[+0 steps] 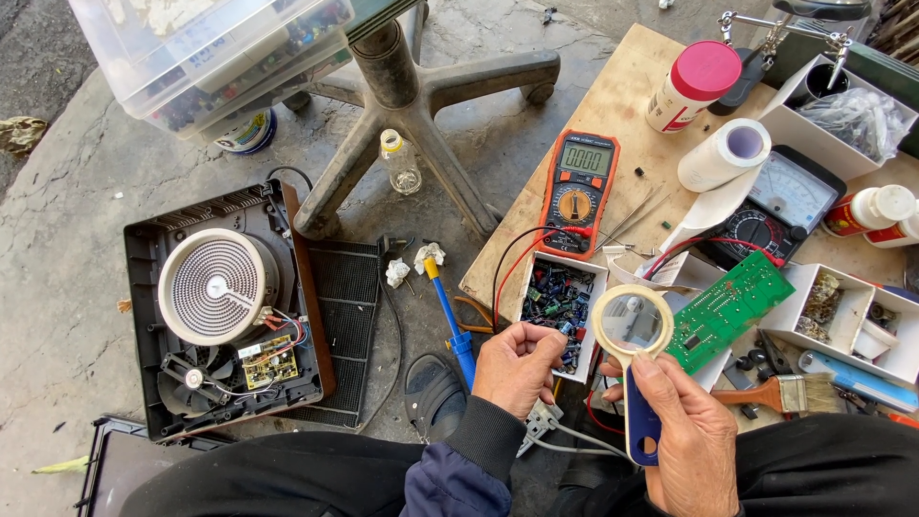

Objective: Testing and inspecting electronic circuit boards using a multimeter and magnifying glass as part of a repair process.

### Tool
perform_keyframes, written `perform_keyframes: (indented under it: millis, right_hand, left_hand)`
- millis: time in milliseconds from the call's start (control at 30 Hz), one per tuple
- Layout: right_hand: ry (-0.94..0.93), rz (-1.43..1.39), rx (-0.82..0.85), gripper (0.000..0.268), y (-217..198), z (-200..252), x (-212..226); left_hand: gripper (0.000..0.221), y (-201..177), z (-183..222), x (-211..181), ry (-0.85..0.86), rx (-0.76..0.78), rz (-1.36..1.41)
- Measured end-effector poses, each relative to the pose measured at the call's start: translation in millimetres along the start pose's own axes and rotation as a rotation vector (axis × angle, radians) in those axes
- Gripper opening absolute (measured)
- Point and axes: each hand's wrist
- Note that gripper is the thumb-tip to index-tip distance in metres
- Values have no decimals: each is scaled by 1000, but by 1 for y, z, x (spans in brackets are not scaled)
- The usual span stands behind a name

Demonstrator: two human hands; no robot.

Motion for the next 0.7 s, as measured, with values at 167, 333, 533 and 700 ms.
perform_keyframes:
  millis: [167,333,533,700]
  right_hand:
    - [25,4,-23,35,4,1,3]
    - [14,6,-9,35,3,1,1]
    - [-7,2,8,34,2,1,-2]
    - [-32,-16,60,31,-5,-2,-8]
  left_hand:
    - [15,1,-3,4,10,5,11]
    - [14,0,-1,1,0,9,26]
    - [12,-1,3,-4,-25,3,13]
    - [13,-1,1,-2,-14,-9,-2]
Point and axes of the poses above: each hand's wrist, its own z-axis away from the middle knuckle, its own y-axis out of the palm, x = y × z, and after that the axes turned 13 degrees about -z, right-handed
